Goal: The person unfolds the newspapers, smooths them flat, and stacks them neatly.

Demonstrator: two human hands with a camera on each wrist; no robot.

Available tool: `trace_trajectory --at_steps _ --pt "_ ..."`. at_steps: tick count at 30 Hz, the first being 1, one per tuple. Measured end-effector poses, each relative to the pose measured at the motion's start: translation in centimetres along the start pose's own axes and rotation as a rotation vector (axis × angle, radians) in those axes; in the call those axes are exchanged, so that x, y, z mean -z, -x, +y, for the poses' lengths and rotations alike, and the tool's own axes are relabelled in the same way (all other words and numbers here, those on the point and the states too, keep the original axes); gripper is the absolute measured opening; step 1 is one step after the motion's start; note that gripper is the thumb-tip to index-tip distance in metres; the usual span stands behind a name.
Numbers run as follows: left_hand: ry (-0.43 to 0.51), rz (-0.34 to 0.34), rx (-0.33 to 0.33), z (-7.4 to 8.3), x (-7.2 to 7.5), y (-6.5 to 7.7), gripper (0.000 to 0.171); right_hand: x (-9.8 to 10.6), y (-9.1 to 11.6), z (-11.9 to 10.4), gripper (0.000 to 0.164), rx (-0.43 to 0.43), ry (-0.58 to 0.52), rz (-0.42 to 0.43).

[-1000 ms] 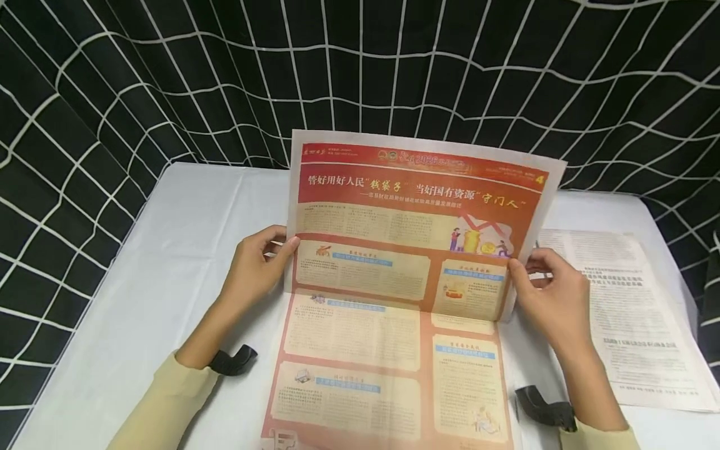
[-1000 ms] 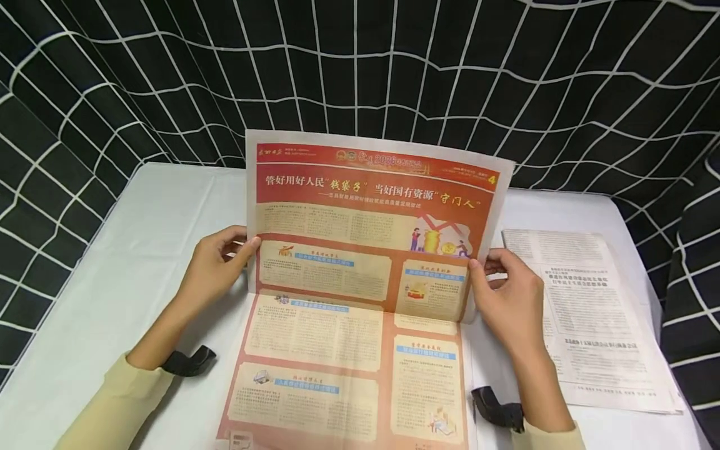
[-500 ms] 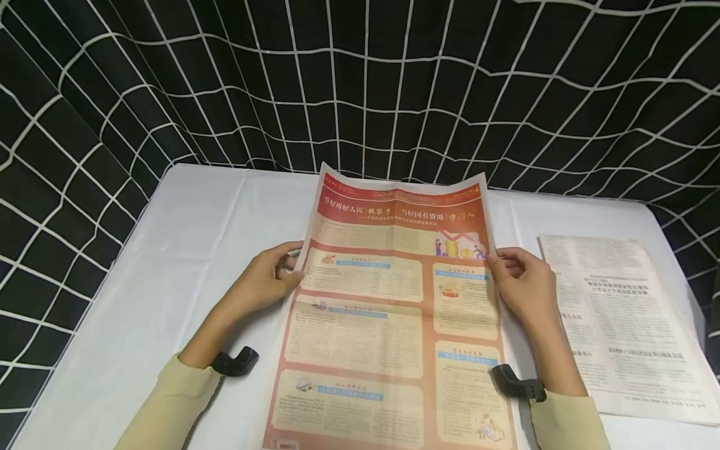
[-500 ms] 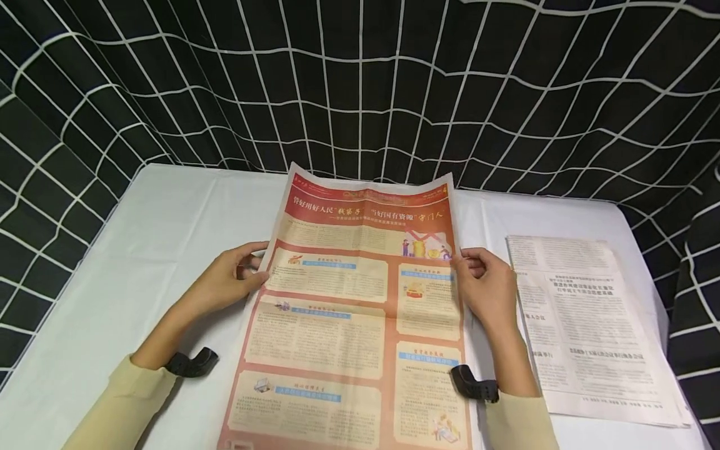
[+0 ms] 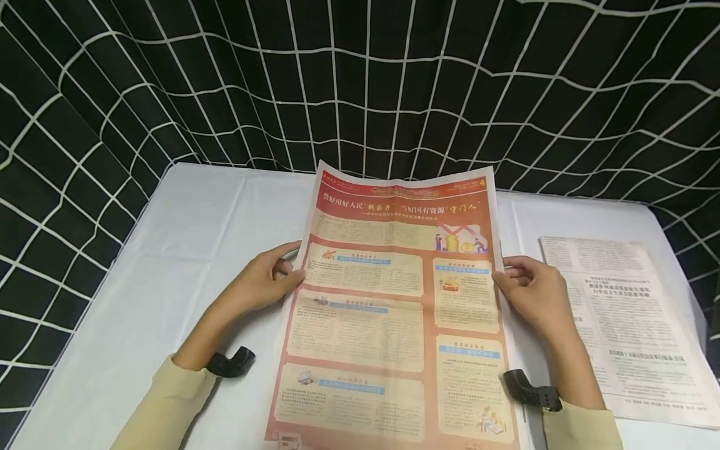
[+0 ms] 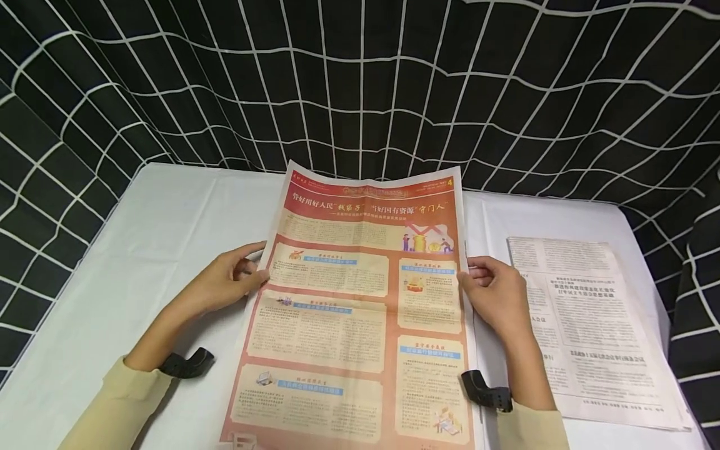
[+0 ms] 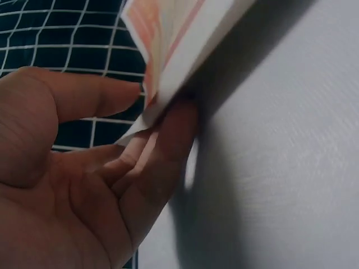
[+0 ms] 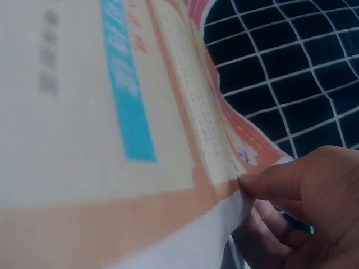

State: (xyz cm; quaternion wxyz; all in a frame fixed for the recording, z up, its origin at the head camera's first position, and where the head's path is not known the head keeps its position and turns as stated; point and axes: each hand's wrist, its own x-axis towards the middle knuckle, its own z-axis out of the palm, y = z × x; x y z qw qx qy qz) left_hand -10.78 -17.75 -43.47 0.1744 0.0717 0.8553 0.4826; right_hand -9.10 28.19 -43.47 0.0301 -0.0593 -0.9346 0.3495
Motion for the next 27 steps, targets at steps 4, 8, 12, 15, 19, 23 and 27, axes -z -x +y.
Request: trace_trajectory --at_steps 4,8,12,15,19,23,27 --pt "0.062 -0.122 0.003 0.3 0.5 0.3 0.081 -0.2 0.1 0.1 0.034 -0.001 0.0 0.033" --pt "0.074 -0.133 0.04 0.5 0.6 0.5 0.085 -0.2 0.3 0.1 0.036 -0.007 0.038 0.02" --pt "-0.022 -0.135 0.101 0.6 0.3 0.8 0.099 0.2 0.4 -0.2 0.047 0.001 0.075 -0.073" --pt "-0.157 -0.12 0.105 0.9 -0.1 1.1 0.113 0.4 0.4 -0.3 0.055 0.016 0.095 -0.137" --pt "-0.251 -0.06 0.082 1.4 -0.7 1.3 0.118 0.5 0.5 -0.6 0.056 0.015 0.111 -0.14" --pt "-0.25 -0.051 0.072 1.9 -1.0 1.6 0.121 0.3 0.9 -1.6 0.053 0.022 0.111 -0.06" --pt "-0.279 -0.033 0.036 2.3 -1.3 2.1 0.118 -0.3 1.5 -3.0 0.047 0.092 0.068 0.019"
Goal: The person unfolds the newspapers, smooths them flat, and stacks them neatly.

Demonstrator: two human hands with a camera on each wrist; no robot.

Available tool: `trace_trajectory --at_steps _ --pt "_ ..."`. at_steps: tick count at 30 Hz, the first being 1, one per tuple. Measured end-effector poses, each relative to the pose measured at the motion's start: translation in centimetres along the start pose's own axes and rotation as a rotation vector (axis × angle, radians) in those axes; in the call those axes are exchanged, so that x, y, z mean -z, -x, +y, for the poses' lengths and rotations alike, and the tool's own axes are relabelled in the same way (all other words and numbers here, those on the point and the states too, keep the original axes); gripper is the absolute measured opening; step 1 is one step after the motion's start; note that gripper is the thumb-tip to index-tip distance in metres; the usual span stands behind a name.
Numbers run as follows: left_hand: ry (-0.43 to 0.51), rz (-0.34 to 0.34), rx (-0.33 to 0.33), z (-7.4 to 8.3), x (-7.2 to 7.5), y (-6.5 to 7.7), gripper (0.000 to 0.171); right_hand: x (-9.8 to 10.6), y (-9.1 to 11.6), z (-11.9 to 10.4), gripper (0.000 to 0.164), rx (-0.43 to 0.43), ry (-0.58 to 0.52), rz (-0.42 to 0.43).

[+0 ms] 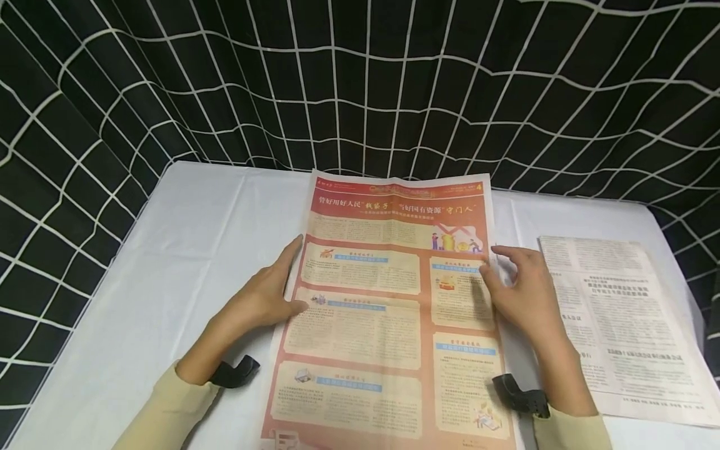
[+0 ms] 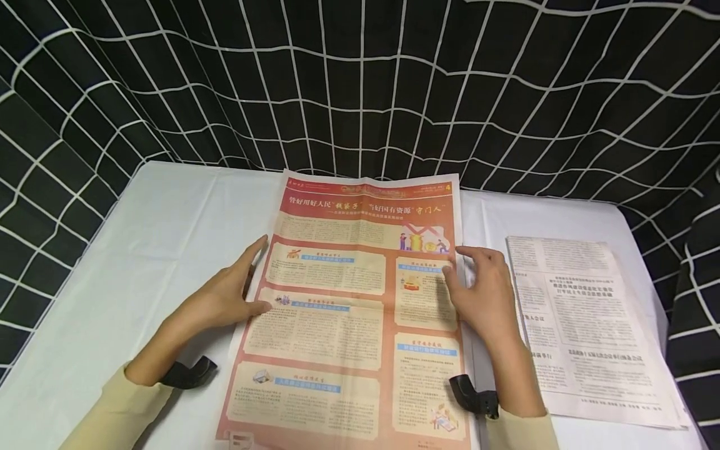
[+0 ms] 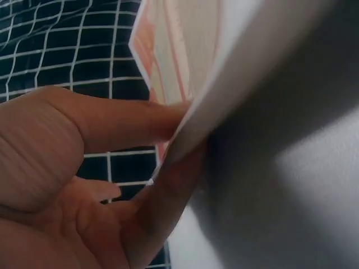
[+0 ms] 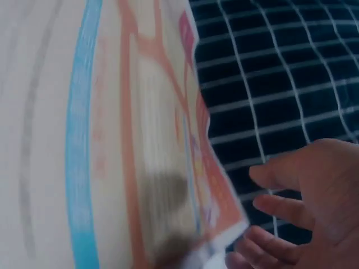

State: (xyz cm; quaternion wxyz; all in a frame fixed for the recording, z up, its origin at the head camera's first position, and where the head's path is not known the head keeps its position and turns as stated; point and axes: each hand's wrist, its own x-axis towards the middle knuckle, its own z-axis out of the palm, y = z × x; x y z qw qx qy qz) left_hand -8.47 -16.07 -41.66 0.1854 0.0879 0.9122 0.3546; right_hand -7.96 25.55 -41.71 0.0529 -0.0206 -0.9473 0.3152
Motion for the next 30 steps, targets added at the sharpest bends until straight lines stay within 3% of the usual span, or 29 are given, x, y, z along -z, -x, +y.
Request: trace_trajectory --at_steps 3,7,10,13,18,20,25,30 --pt "-0.016 -0.024 -0.022 0.4 -0.2 0.6 0.12 -0.6 0.4 -1.7 0.042 0.071 -0.055 -0.026" --pt "-0.024 -0.072 -0.037 1.0 -0.2 1.2 0.129 -1.9 1.2 -4.3 0.039 0.121 -0.171 -0.175" --pt "0.008 -0.037 -0.006 1.2 -0.2 1.1 0.124 -3.3 1.6 -6.0 0.038 0.127 -0.242 -0.291" --pt "0.109 -0.023 0.021 1.0 0.4 0.7 0.105 -5.2 1.8 -8.1 0.033 0.146 -0.292 -0.368" --pt "0.313 -0.05 -0.033 0.4 2.0 0.5 0.046 -8.1 1.9 -12.4 0.036 0.167 -0.389 -0.467" --pt "0.345 -0.047 -0.052 0.5 2.4 0.6 0.033 -8.7 2.0 -13.7 0.04 0.154 -0.418 -0.474" --pt "0.432 -0.032 -0.049 0.8 2.3 0.5 0.025 -10.0 2.3 -16.3 0.046 0.06 -0.564 -0.507" --pt "0.524 -0.04 -0.108 1.5 1.7 0.7 0.018 -10.6 2.4 -17.8 0.054 -0.066 -0.725 -0.472"
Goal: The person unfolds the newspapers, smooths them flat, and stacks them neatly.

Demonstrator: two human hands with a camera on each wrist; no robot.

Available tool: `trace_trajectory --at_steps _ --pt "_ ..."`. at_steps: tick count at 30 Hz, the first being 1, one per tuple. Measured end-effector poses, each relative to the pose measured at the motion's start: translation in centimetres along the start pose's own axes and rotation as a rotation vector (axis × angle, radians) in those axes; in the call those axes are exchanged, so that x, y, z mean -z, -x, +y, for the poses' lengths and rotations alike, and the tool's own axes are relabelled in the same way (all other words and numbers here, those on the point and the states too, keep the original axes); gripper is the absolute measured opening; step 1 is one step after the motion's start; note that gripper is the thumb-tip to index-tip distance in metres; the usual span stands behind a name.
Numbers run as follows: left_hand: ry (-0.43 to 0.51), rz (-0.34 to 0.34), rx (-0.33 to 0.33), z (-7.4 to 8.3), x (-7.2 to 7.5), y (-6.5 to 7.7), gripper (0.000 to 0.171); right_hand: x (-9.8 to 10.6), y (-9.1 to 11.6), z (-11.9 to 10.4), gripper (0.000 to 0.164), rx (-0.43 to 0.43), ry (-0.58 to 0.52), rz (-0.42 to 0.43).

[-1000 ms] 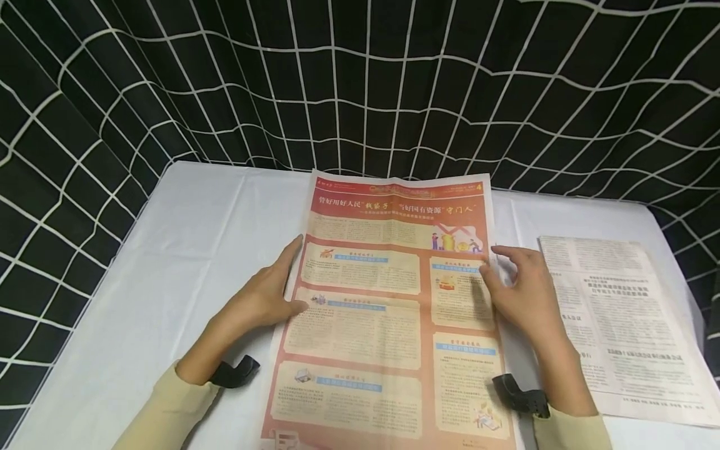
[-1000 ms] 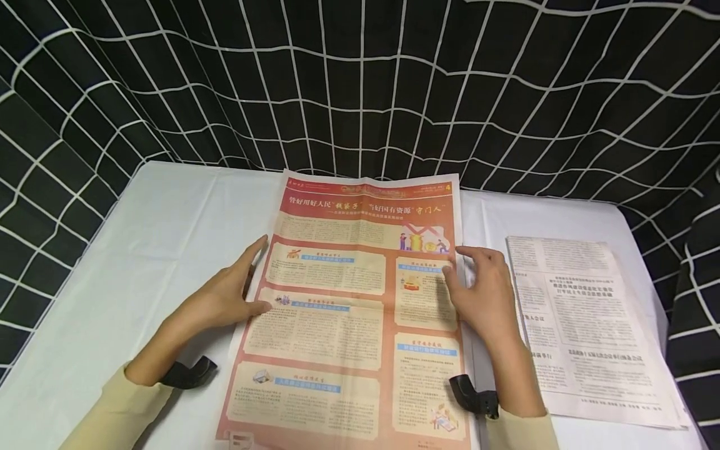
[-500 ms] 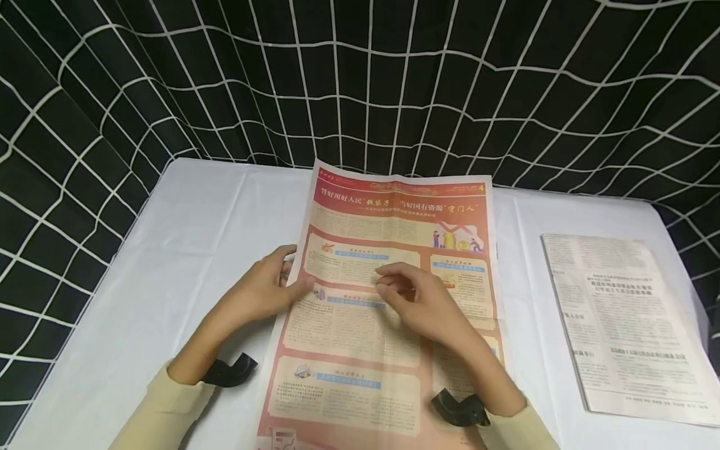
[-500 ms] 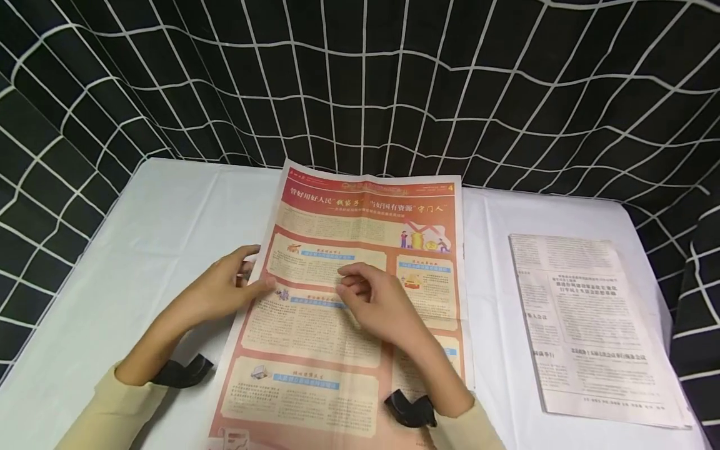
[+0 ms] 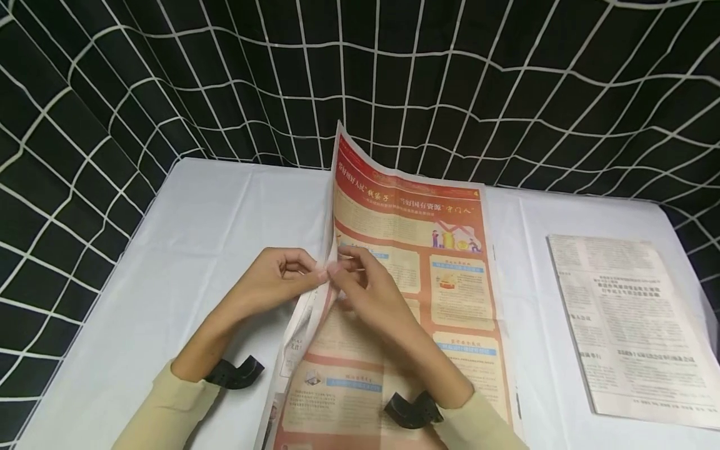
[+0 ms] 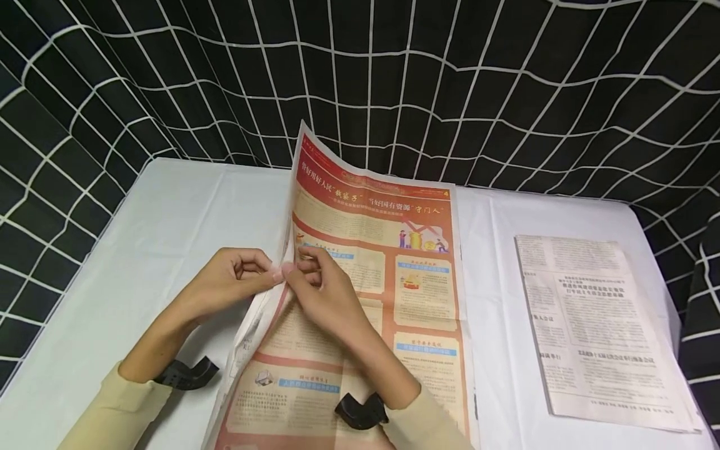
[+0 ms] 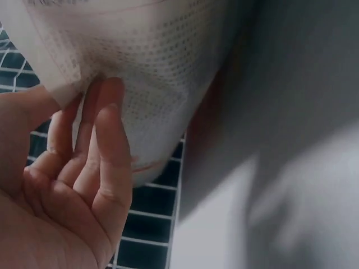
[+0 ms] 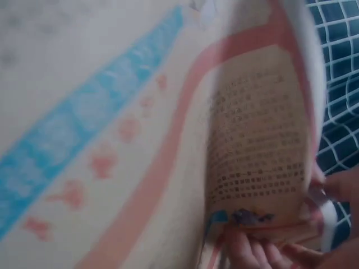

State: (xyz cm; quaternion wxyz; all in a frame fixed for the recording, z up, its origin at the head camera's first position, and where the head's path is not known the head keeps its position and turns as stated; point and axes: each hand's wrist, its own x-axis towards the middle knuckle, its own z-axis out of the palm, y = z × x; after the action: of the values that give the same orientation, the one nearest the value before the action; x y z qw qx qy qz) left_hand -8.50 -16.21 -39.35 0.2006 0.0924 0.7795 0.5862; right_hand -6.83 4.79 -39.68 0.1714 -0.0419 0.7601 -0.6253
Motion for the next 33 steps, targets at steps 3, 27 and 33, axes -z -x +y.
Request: trace_trajectory --at_steps 3,27,33 --pt "0.018 -0.038 -0.04 0.1 -0.6 0.1 0.016 -0.2 -0.2 -0.4 0.053 0.0 -0.027 0.065" --pt "0.067 0.074 0.119 -4.3 3.7 1.5 0.037 13.9 2.8 1.2 0.047 -0.041 0.08 0.315" --pt "0.042 0.129 0.17 -5.3 6.7 3.3 0.046 19.4 4.3 2.3 0.028 -0.044 -0.12 0.286"
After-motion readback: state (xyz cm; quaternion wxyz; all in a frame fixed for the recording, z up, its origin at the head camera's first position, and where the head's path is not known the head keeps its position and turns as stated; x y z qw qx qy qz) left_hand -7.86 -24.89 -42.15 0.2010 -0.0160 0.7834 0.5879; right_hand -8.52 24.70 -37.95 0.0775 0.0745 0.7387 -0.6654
